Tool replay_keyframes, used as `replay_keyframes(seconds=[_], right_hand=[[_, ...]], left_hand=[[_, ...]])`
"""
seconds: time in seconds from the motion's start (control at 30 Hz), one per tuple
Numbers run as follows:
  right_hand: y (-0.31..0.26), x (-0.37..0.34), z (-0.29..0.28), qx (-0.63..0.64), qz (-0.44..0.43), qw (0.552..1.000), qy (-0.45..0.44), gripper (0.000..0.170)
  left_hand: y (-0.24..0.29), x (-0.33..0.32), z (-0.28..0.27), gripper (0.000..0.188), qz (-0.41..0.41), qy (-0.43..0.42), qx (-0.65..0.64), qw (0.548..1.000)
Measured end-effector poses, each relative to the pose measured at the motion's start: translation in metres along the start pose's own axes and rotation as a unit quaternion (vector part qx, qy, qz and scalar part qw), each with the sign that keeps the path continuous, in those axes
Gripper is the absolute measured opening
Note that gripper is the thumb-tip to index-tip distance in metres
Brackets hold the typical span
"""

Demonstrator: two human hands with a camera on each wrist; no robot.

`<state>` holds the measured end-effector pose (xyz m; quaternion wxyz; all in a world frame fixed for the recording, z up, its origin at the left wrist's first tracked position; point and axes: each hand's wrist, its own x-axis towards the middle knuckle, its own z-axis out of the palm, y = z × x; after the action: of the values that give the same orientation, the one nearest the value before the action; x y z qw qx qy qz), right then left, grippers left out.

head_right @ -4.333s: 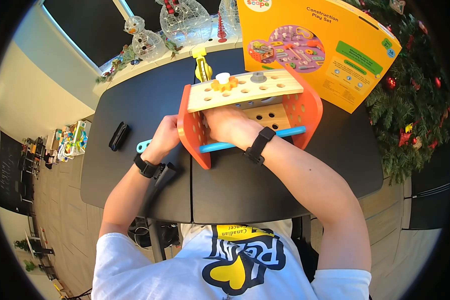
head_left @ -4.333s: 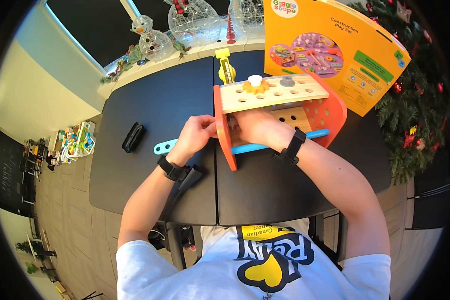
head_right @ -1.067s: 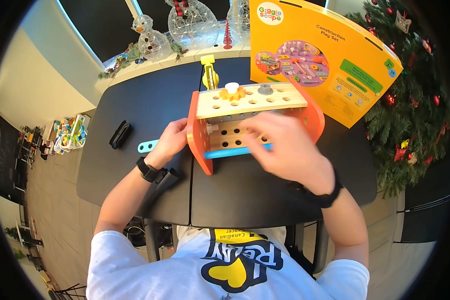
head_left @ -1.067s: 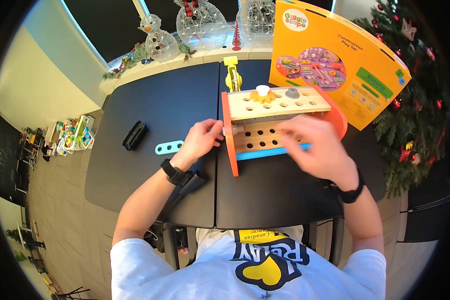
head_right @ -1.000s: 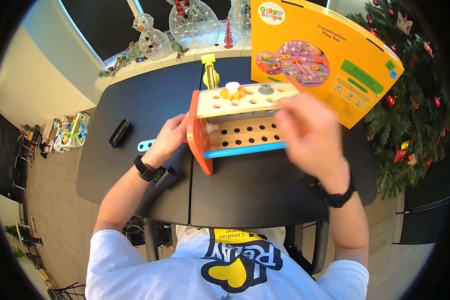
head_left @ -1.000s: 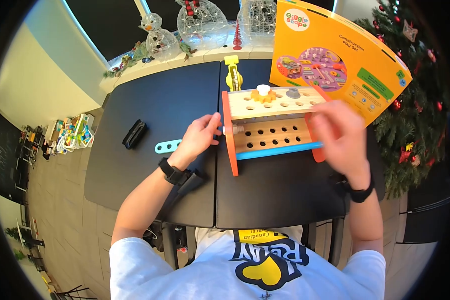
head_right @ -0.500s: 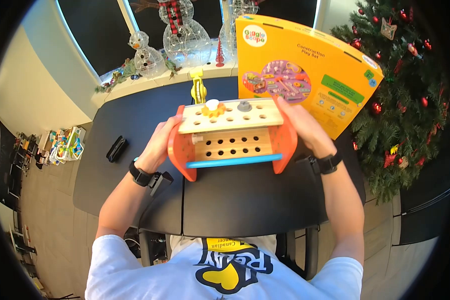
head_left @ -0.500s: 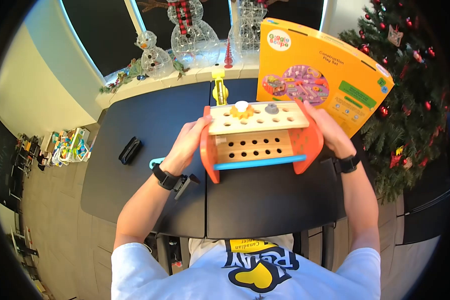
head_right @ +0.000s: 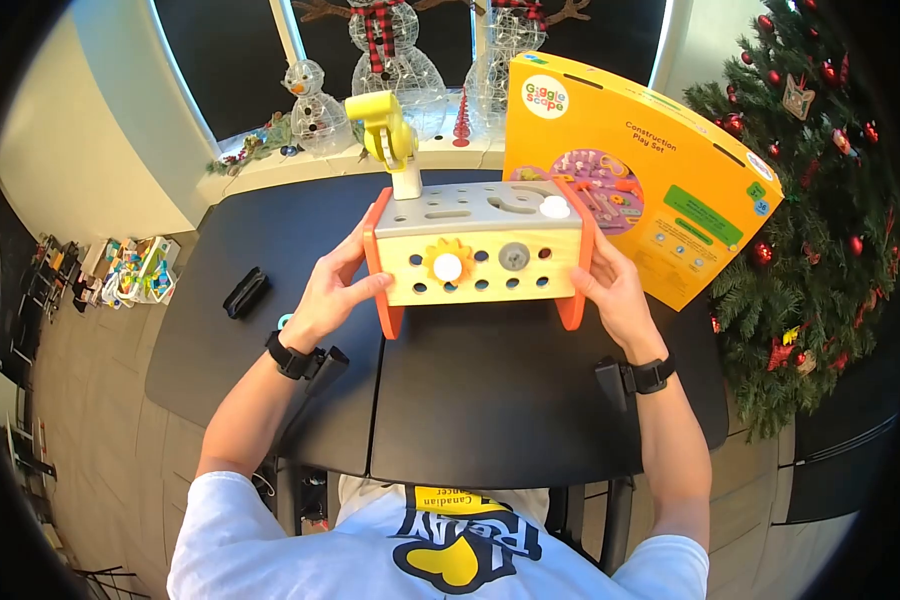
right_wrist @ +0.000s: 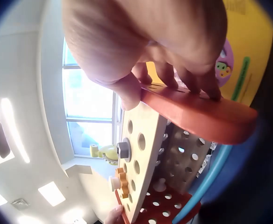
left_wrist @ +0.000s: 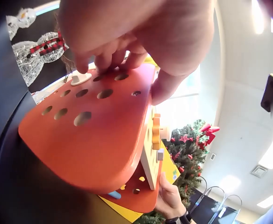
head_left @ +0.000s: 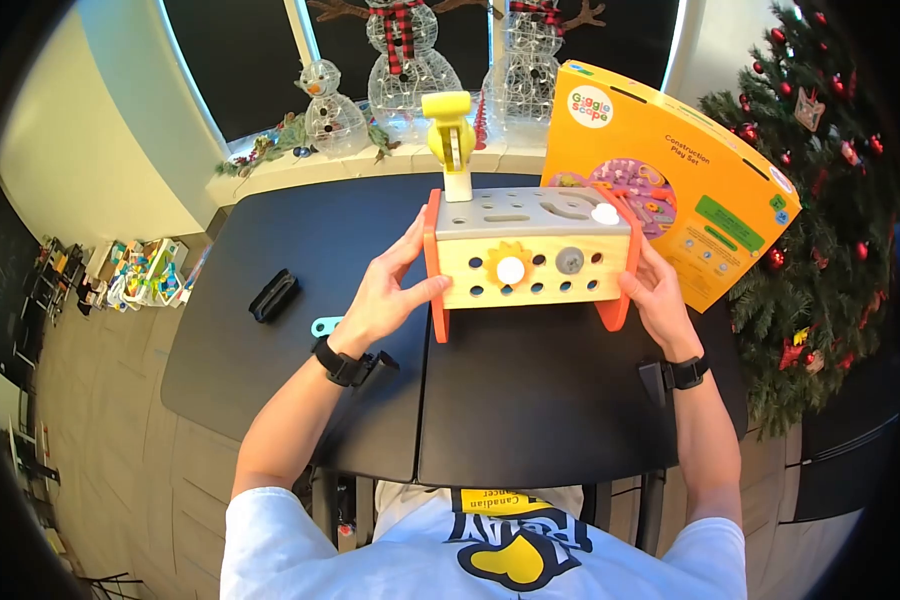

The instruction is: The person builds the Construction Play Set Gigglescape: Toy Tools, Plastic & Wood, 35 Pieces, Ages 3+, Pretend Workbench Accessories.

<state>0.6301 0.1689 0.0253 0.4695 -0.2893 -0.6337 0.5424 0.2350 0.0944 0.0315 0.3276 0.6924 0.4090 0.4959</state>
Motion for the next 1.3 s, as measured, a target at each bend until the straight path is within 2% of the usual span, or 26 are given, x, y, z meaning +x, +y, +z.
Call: replay_keyframes(seconds=[0.23,0.27,0.37,0.4,0.43,0.5,0.53,0.63,0.67,0.77,0.87,0.97,1.0,1.1,1.2,1.23,1.3], right_hand=[[0.010,-0.030,0.008,-0.007,0.067,0.997,0.031,0.108],[0.007,-0.031,0.011,0.007,0.060,0.998,0.027,0.108],[-0.003,-0.033,0.008,-0.052,0.035,0.998,-0.011,0.105],[-0.005,-0.033,0.006,-0.086,0.025,0.996,-0.014,0.104],[-0.007,-0.032,0.003,-0.120,0.015,0.992,-0.015,0.104],[-0.013,-0.030,0.003,-0.197,-0.012,0.980,-0.015,0.103],[-0.017,-0.028,0.003,-0.237,-0.028,0.971,-0.015,0.103],[-0.022,-0.027,0.004,-0.332,-0.072,0.940,-0.008,0.100],[-0.023,-0.027,0.005,-0.359,-0.087,0.929,-0.003,0.099],[-0.023,-0.026,0.005,-0.332,-0.078,0.940,-0.015,0.098],[-0.028,-0.028,0.007,-0.357,-0.065,0.932,-0.015,0.098],[-0.026,-0.029,0.005,-0.365,-0.079,0.928,-0.014,0.097],[-0.026,-0.028,0.005,-0.366,-0.081,0.927,-0.013,0.096],[-0.026,-0.027,0.005,-0.367,-0.082,0.926,-0.017,0.094],[-0.024,-0.027,0.006,-0.371,-0.084,0.925,-0.017,0.095],[-0.024,-0.028,0.006,-0.368,-0.079,0.926,-0.016,0.095],[-0.024,-0.029,0.008,-0.360,-0.071,0.930,-0.013,0.095]], left_hand=[[0.001,-0.021,0.000,0.076,0.040,-0.027,0.120,0.992],[0.006,-0.025,0.001,0.068,0.052,0.006,0.157,0.986],[0.016,-0.040,-0.025,0.055,-0.006,0.005,0.284,0.959],[0.014,-0.046,-0.033,0.045,0.005,0.069,0.350,0.934],[0.013,-0.052,-0.042,0.051,-0.054,0.109,0.416,0.901],[0.013,-0.067,-0.056,0.069,-0.183,0.096,0.573,0.793],[0.013,-0.071,-0.058,0.088,-0.211,0.099,0.616,0.752],[0.020,-0.075,-0.051,0.088,-0.401,0.013,0.598,0.694],[0.003,-0.086,-0.053,0.089,-0.340,0.030,0.627,0.700],[-0.009,-0.090,-0.050,0.087,-0.330,0.020,0.631,0.702],[-0.012,-0.083,-0.053,0.083,-0.345,0.008,0.602,0.720],[-0.009,-0.075,-0.053,0.078,-0.259,0.059,0.606,0.750],[-0.005,-0.070,-0.055,0.076,-0.214,0.115,0.546,0.802],[0.028,-0.045,-0.049,0.073,-0.033,0.195,0.444,0.874],[0.072,-0.019,-0.027,0.071,0.008,0.170,0.378,0.910],[0.077,-0.012,-0.018,0.068,0.039,0.157,0.400,0.902],[0.075,-0.003,-0.001,0.065,0.044,0.136,0.427,0.893]])
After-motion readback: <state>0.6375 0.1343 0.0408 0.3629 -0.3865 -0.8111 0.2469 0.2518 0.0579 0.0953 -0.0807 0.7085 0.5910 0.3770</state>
